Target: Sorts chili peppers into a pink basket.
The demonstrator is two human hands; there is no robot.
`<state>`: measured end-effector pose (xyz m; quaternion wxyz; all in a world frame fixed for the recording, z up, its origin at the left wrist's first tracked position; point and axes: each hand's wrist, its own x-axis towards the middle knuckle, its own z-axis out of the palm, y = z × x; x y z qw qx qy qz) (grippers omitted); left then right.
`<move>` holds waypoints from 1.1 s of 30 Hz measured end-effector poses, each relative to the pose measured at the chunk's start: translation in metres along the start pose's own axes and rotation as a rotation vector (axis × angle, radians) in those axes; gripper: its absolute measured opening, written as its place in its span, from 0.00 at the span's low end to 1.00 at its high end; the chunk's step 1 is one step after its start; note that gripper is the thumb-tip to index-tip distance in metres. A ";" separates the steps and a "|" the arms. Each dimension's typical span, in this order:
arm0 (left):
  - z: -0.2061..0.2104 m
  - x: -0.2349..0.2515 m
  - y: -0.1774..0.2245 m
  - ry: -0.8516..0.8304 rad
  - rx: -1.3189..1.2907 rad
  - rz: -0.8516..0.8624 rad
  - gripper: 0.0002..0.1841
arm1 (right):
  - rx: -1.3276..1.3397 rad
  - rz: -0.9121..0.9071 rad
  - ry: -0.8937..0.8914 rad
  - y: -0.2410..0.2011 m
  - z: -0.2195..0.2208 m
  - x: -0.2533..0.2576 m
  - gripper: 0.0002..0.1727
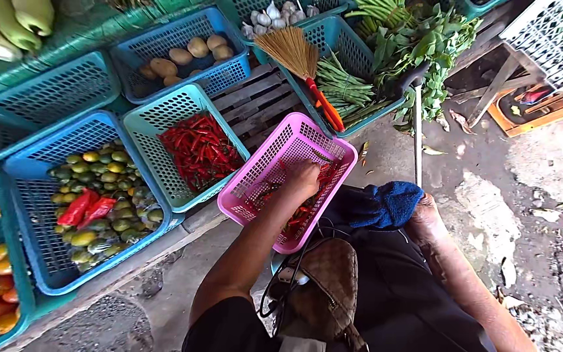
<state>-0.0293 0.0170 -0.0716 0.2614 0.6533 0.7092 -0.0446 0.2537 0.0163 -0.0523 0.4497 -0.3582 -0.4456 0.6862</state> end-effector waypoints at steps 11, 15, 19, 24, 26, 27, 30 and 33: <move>-0.020 -0.023 -0.005 0.241 -0.480 0.039 0.13 | 0.010 0.007 0.002 -0.001 0.000 0.006 0.09; -0.026 -0.050 0.020 0.338 -0.803 0.273 0.12 | 0.082 0.036 -0.043 0.004 0.002 0.006 0.04; -0.019 -0.058 0.054 0.273 -0.688 0.520 0.11 | 0.068 0.048 -0.141 0.009 0.014 0.006 0.06; -0.014 -0.061 0.070 0.305 -0.695 0.496 0.06 | 0.010 -0.021 -0.074 0.010 0.023 0.004 0.11; -0.015 -0.063 0.071 0.276 -0.673 0.486 0.07 | -0.033 -0.083 -0.050 0.010 0.023 0.005 0.14; -0.015 -0.063 0.071 0.267 -0.677 0.494 0.07 | -0.042 -0.106 -0.042 0.008 0.023 0.006 0.14; -0.021 -0.067 0.066 0.249 -0.710 0.526 0.06 | -0.019 -0.124 -0.012 0.001 0.024 0.009 0.14; -0.033 -0.076 0.048 0.363 -0.730 0.455 0.04 | 0.020 -0.107 0.065 -0.009 0.019 0.010 0.13</move>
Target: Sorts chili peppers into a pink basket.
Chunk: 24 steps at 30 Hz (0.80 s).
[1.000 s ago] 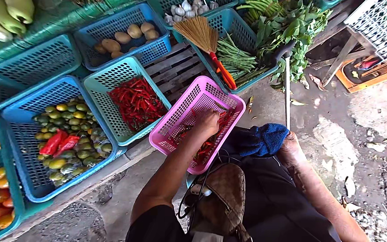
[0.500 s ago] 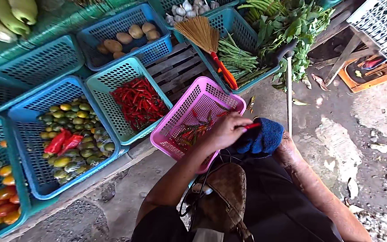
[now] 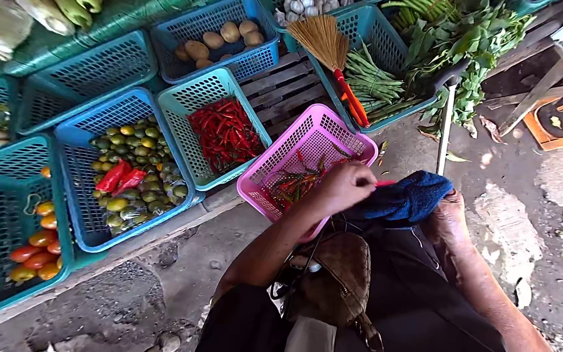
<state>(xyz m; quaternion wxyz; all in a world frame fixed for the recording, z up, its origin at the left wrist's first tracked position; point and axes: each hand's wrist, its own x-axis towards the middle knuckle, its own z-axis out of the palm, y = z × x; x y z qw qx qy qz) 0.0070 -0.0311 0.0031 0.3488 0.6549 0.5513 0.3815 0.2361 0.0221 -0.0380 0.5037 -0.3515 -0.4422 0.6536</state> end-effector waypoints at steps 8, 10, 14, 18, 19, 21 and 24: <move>-0.115 -0.020 -0.053 0.504 0.529 -0.549 0.16 | 0.041 0.072 0.092 -0.003 -0.013 0.002 0.12; -0.112 -0.015 -0.052 0.481 0.582 -0.544 0.16 | 0.033 0.092 0.077 0.000 -0.012 0.004 0.11; -0.063 0.025 -0.050 0.131 0.515 -0.420 0.13 | 0.005 0.112 0.041 0.003 -0.009 0.003 0.11; -0.007 0.062 -0.081 -0.216 0.546 -0.351 0.15 | -0.004 0.113 0.005 0.005 -0.007 -0.002 0.10; 0.004 0.063 -0.091 -0.225 0.576 -0.306 0.16 | -0.010 0.115 0.004 0.006 -0.007 -0.003 0.10; 0.016 0.060 -0.105 -0.181 0.610 -0.228 0.15 | -0.039 0.125 -0.002 0.005 -0.008 -0.005 0.10; 0.015 0.061 -0.099 -0.214 0.650 -0.255 0.16 | -0.079 0.138 -0.023 0.001 -0.007 -0.003 0.09</move>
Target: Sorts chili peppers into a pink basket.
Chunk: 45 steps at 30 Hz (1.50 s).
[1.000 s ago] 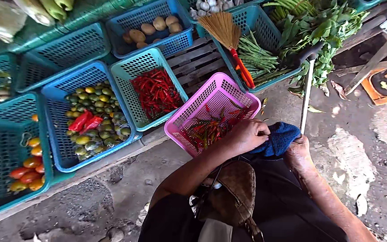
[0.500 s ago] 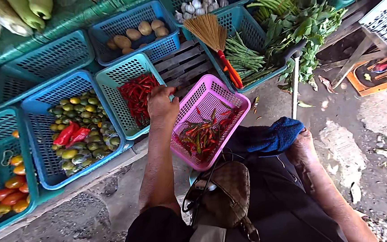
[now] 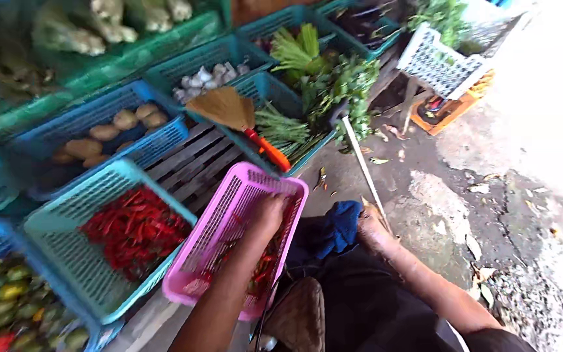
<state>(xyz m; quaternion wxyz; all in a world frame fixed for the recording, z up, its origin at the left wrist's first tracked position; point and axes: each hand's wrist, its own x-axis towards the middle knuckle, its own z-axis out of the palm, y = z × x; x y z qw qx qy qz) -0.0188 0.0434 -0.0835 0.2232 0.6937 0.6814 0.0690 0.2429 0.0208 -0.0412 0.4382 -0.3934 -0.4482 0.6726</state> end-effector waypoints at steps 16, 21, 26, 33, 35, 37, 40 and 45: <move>-0.045 -0.038 0.018 0.170 -0.721 0.105 0.12 | 0.201 0.029 -0.067 -0.016 -0.010 -0.003 0.16; -0.031 -0.052 0.050 0.070 -0.959 0.299 0.09 | 0.027 0.078 -0.217 -0.014 0.010 -0.001 0.16; -0.019 -0.051 0.050 0.176 -0.675 0.244 0.09 | -0.237 0.005 -0.347 -0.004 0.019 0.007 0.11; -0.032 -0.057 0.055 0.163 -0.872 0.171 0.09 | -0.109 0.015 -0.216 0.004 0.011 0.006 0.08; -0.032 -0.058 0.053 0.116 -0.965 0.110 0.08 | -0.059 0.034 -0.195 0.005 0.008 0.006 0.10; -0.029 -0.056 0.053 0.087 -1.007 0.083 0.07 | -0.022 0.055 -0.175 0.007 0.007 0.007 0.12; -0.025 -0.052 0.056 0.062 -1.019 0.103 0.07 | 0.010 0.082 -0.162 0.013 0.007 0.008 0.12; -0.031 -0.055 0.055 0.168 -0.999 0.123 0.07 | -0.080 0.129 -0.103 0.010 0.005 0.005 0.11</move>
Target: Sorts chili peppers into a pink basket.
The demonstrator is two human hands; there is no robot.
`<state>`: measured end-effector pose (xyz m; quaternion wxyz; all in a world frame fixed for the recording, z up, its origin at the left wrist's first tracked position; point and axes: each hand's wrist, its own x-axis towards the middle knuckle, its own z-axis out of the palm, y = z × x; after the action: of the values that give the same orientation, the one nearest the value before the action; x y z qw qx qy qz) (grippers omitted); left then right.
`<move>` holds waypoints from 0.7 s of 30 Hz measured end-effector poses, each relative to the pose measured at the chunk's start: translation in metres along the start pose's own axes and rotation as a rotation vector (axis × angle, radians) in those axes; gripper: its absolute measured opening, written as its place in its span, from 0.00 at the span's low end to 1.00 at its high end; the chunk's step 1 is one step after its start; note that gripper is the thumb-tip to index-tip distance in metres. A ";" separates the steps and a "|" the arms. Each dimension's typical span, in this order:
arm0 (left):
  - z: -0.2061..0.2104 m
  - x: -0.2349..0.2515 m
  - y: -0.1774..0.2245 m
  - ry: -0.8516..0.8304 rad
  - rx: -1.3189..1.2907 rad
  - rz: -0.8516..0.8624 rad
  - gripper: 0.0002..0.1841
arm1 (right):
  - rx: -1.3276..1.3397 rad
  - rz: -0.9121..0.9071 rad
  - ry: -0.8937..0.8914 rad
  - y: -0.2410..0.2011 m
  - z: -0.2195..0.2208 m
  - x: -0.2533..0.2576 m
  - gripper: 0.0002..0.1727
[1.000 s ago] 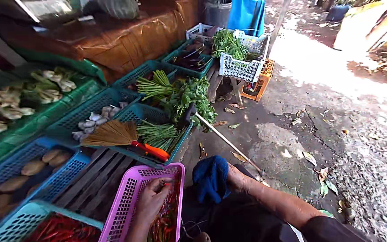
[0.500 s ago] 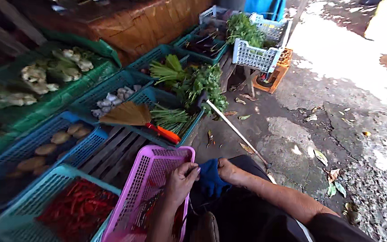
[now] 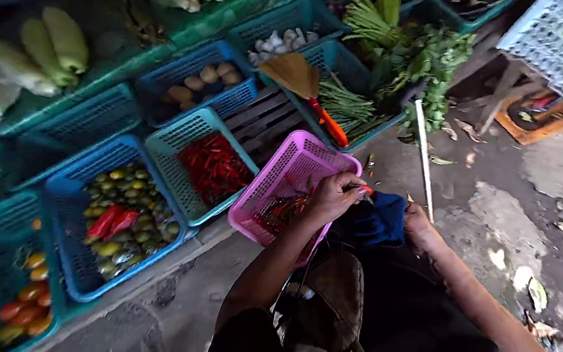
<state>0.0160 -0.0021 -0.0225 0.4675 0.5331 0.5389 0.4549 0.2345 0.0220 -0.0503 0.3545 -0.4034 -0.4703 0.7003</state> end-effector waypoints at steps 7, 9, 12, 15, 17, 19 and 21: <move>-0.099 -0.028 0.004 0.578 0.029 0.152 0.11 | 0.195 -0.013 0.081 0.000 -0.022 -0.006 0.11; -0.141 -0.041 -0.003 0.752 0.203 0.080 0.14 | 0.217 -0.018 0.119 -0.004 -0.027 -0.007 0.10; -0.171 -0.056 -0.010 0.822 0.482 -0.147 0.22 | 0.241 -0.018 0.133 -0.006 -0.027 -0.009 0.10; -0.146 -0.051 0.001 0.727 0.666 -0.148 0.19 | 0.236 -0.017 0.094 -0.002 -0.023 -0.007 0.11; -0.114 -0.038 0.008 0.509 0.691 -0.180 0.15 | 0.228 -0.027 0.042 0.001 -0.021 -0.007 0.11; -0.084 -0.020 0.001 0.216 0.724 -0.213 0.13 | 0.216 -0.036 0.010 0.001 -0.019 -0.007 0.10; -0.060 0.000 -0.017 -0.113 0.829 -0.276 0.14 | 0.203 -0.049 -0.004 0.000 -0.018 -0.008 0.09</move>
<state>-0.0459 -0.0018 -0.0309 0.2991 0.6228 0.7155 0.1037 0.2536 0.0216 -0.0522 0.4096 -0.3525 -0.4074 0.7362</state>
